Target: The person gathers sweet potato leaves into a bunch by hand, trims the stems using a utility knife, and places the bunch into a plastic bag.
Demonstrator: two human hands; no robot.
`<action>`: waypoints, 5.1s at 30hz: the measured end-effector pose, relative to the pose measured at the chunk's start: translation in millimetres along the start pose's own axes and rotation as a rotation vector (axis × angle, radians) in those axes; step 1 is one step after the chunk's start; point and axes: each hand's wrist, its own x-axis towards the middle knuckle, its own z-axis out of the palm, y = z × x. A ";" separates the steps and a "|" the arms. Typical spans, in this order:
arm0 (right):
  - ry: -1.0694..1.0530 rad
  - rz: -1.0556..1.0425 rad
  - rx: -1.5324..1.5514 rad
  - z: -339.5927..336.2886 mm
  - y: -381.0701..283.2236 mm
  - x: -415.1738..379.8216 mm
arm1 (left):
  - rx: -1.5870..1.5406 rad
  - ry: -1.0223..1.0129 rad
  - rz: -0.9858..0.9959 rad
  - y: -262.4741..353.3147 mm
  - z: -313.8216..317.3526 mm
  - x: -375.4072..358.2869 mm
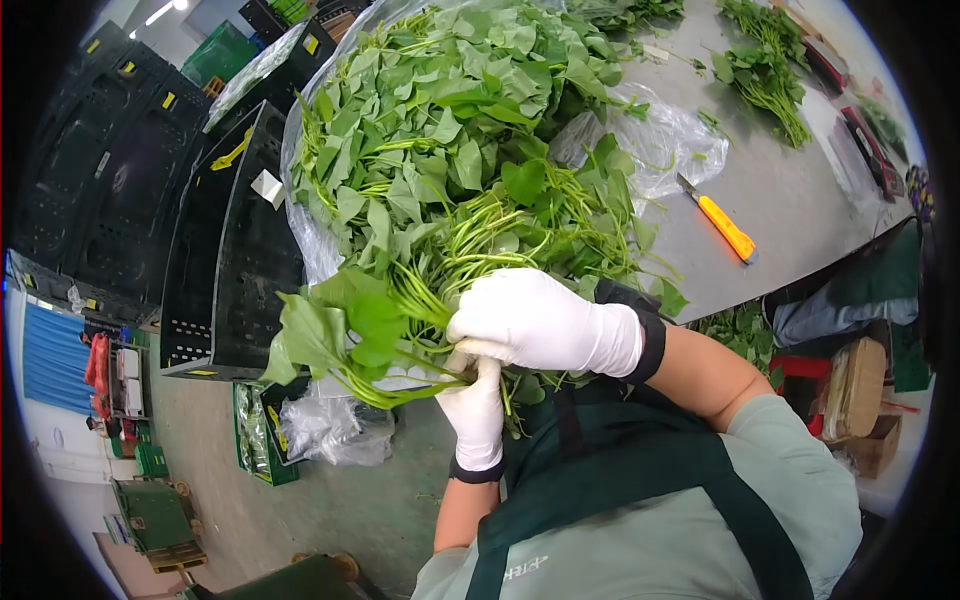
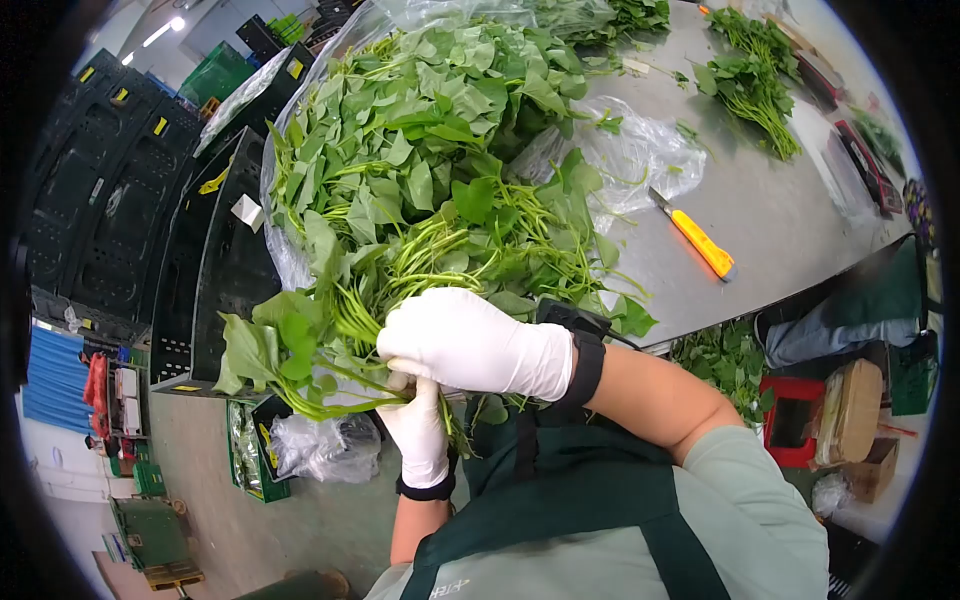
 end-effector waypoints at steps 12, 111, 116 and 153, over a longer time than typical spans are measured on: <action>-0.099 0.447 -0.173 -14.5 10.6 -49.9 | -0.194 -0.159 -0.213 14.5 -2.9 11.4; 0.648 0.584 0.680 -74.0 74.9 51.2 | -0.466 -0.081 0.043 2.3 26.7 99.0; 0.757 0.533 1.033 -102.5 82.6 47.3 | -0.431 -0.108 0.051 -6.0 21.8 105.7; -0.071 0.028 -0.262 -37.6 11.3 -20.0 | -0.883 -0.019 -0.043 25.8 -16.6 36.5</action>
